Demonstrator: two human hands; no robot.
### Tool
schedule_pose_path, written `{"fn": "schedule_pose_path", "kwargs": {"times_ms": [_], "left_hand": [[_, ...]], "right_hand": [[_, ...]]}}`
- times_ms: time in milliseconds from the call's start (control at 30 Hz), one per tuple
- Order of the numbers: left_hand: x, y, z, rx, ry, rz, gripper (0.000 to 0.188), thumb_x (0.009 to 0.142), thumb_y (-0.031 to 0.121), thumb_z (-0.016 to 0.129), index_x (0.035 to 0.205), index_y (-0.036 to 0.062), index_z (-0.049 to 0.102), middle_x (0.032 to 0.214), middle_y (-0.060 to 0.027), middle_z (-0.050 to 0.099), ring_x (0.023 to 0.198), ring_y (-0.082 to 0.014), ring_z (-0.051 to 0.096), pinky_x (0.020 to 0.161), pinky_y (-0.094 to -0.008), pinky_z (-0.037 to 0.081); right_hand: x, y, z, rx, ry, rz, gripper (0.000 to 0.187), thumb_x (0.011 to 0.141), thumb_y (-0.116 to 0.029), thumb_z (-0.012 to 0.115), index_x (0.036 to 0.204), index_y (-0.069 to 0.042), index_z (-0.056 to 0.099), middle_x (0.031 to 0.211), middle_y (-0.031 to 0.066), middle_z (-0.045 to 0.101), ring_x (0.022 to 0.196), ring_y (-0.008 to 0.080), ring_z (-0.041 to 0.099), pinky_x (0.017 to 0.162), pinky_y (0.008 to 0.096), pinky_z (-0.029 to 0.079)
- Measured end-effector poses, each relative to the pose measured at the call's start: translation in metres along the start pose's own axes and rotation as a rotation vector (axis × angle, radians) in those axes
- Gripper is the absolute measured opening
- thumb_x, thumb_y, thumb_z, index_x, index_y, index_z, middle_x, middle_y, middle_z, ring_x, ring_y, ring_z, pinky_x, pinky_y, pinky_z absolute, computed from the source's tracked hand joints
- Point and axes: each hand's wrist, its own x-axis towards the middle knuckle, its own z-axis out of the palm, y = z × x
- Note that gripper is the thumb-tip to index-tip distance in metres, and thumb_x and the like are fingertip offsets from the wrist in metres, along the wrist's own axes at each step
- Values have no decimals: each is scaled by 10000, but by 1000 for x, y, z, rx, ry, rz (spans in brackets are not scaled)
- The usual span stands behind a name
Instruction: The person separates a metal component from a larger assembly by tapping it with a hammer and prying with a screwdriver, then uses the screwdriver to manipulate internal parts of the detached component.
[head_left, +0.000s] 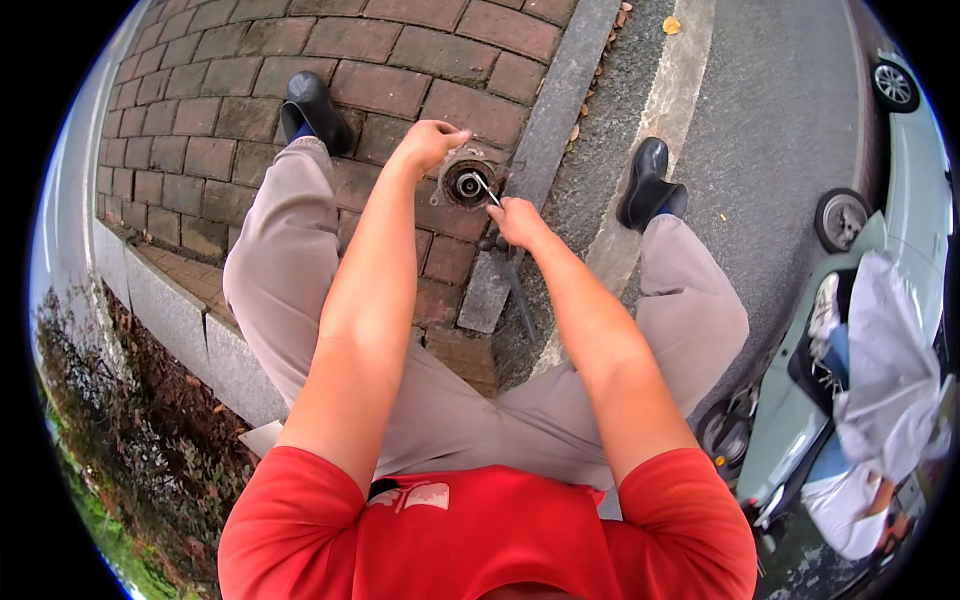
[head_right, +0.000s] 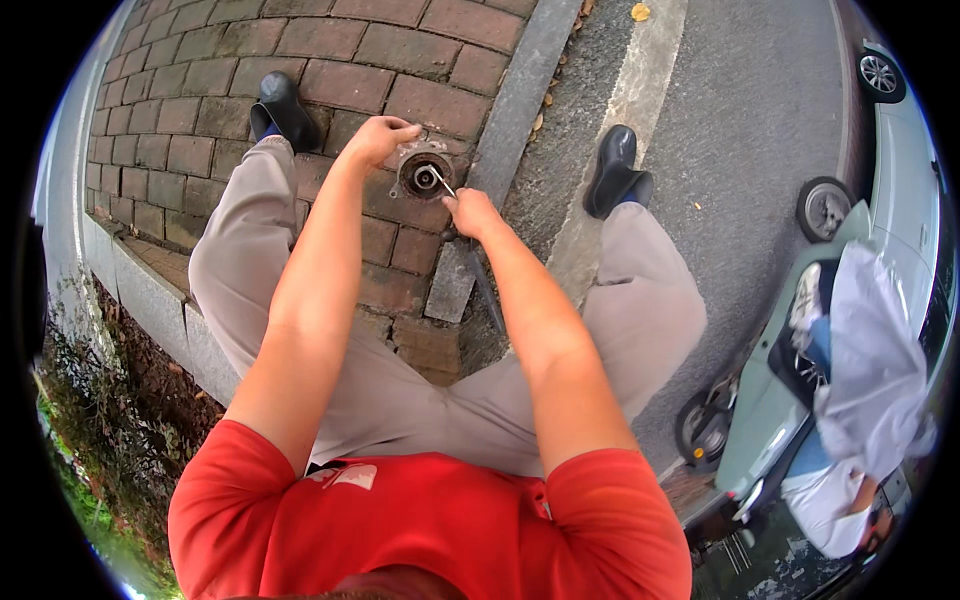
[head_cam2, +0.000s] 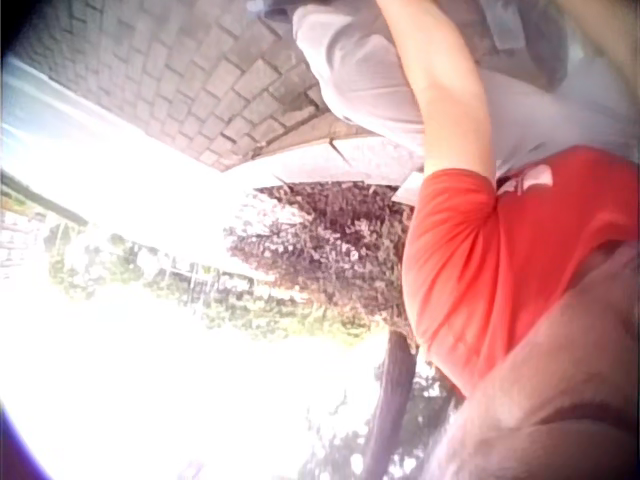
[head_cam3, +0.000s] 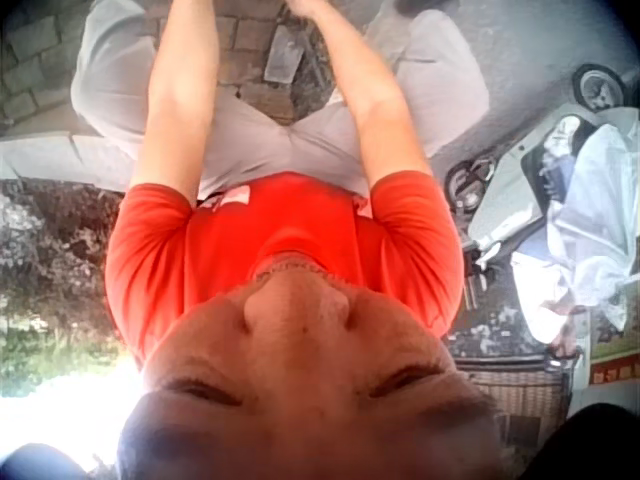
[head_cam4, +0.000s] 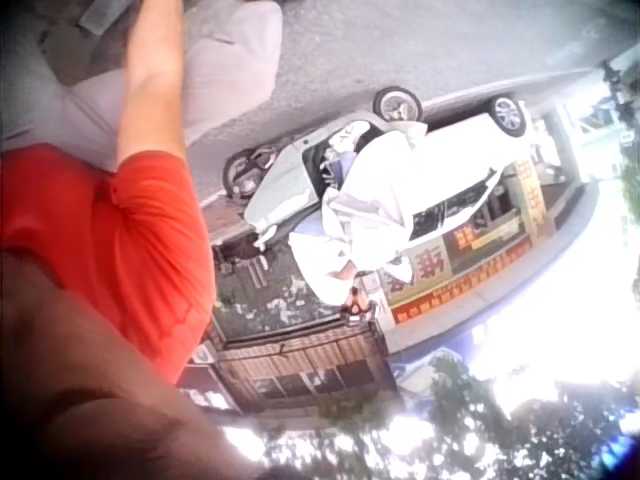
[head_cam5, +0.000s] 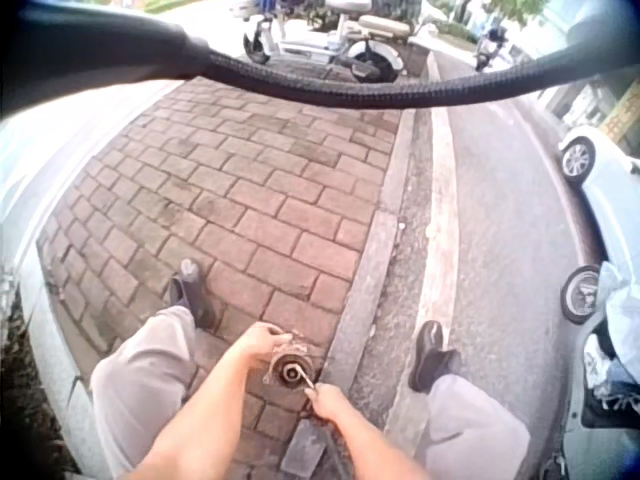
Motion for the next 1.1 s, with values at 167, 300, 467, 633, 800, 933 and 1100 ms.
{"fn": "schedule_pose_path", "kwargs": {"times_ms": [167,300,467,633,800,933,1100], "left_hand": [[-52,19,-10,-649,53,72,238,1023,264,578,933,46,609,782,-24,600,671,-146,549,619,-319,477],[-147,43,-15,-1088,-245,247,250,1044,310,532,927,91,553,698,14,486,594,-115,476,567,-286,449],[-199,21,-12,-1438,-690,426,398,1042,456,448,837,118,498,644,34,401,525,-88,394,505,-257,396],[-196,15,6,-1598,-1009,554,581,987,626,383,699,123,430,605,31,381,482,-83,373,458,-243,358],[-194,18,12,-1535,-1182,614,588,890,650,552,700,104,447,624,29,419,501,-82,428,458,-236,395],[-193,16,8,-1487,-1221,620,587,887,649,557,703,101,457,626,28,425,503,-82,431,458,-242,402],[-193,17,8,-1491,-1239,613,586,898,644,544,696,100,465,620,25,427,497,-85,431,455,-244,402]], "right_hand": [[7,14,1,-39,36,-23,475,914,-422,657,980,48,684,1037,293,673,1018,453,637,899,492,501],[11,13,1,-39,6,-48,499,907,-442,662,976,51,691,1020,285,681,1003,446,646,889,486,511],[16,-1,9,-60,64,-70,516,884,-467,690,945,46,676,987,269,686,972,440,649,854,491,511],[11,2,11,6,136,-54,427,888,-395,687,953,26,685,982,257,687,971,433,650,844,497,512],[4,11,11,68,204,-75,299,952,-326,609,979,-32,660,971,234,677,956,440,635,813,523,495],[-9,-4,12,66,247,-12,301,965,-348,586,1003,-58,656,972,237,681,971,447,628,829,523,487],[-15,-1,9,16,259,9,311,974,-368,568,1008,-69,645,973,234,680,970,452,625,816,533,488]]}}
